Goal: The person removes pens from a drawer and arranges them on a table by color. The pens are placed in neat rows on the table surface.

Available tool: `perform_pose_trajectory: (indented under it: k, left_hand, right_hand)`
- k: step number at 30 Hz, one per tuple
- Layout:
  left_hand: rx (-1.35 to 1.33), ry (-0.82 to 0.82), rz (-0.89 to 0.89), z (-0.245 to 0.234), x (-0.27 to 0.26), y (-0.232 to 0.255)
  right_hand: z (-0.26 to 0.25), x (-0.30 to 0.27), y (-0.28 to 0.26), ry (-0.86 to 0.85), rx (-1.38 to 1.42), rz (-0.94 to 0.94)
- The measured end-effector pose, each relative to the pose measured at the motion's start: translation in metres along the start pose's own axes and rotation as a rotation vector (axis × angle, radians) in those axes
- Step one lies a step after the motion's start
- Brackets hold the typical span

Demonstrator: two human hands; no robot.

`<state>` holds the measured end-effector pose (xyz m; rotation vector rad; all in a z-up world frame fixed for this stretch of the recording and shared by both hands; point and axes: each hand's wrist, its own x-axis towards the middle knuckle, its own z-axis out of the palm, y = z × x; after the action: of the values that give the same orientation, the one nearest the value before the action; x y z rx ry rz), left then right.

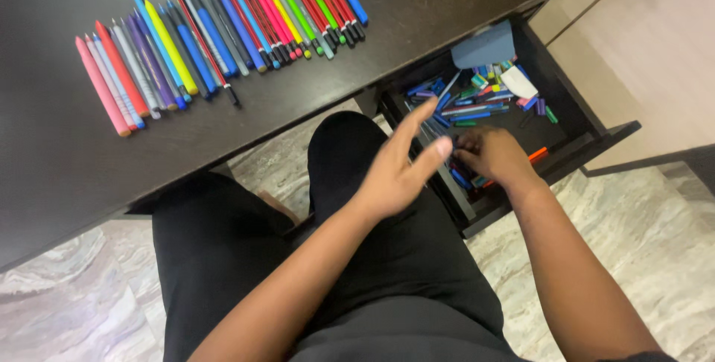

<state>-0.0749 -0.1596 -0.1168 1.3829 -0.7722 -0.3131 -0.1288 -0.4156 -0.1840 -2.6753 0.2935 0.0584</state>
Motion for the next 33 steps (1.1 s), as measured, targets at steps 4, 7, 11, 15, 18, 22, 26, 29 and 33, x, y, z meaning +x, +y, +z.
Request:
perform_pose_trajectory:
  k: [4,7,11,15,18,22,26,29,33]
  left_hand:
    - [-0.844,0.069,-0.448,0.018,0.014,-0.07]
    - [-0.895,0.076,-0.424,0.005,0.012,-0.088]
    - [-0.971,0.109,-0.422,-0.005,0.008,-0.086]
    - [-0.905,0.057,-0.392,-0.003,0.006,-0.079]
    - [-0.858,0.027,-0.385,-0.003,0.007,-0.072]
    - [-0.855,-0.019,-0.447,-0.005,0.006,-0.065]
    - [-0.806,-0.083,-0.454,-0.005,0.006,-0.066]
    - [-0.759,-0.106,-0.398,-0.003,0.004,-0.072]
    - [-0.775,-0.091,-0.401,0.001,0.002,-0.091]
  right_hand:
    - [0.002,0.002,-0.001,-0.089,-0.055,0.029]
    - [0.002,0.004,0.003,-0.079,-0.055,-0.051]
    - [0.006,0.003,0.009,-0.057,0.029,-0.06]
    - [0.003,0.0,0.001,0.072,0.034,-0.075]
    - [-0.003,-0.003,-0.008,0.179,0.121,-0.011]
    - [-0.009,-0.004,-0.011,0.286,0.156,-0.069]
    - [-0.005,-0.006,-0.008,0.232,0.247,-0.039]
    - [-0.008,-0.005,-0.006,0.352,0.176,-0.264]
    - [-0.01,-0.008,-0.012,0.397,0.269,-0.133]
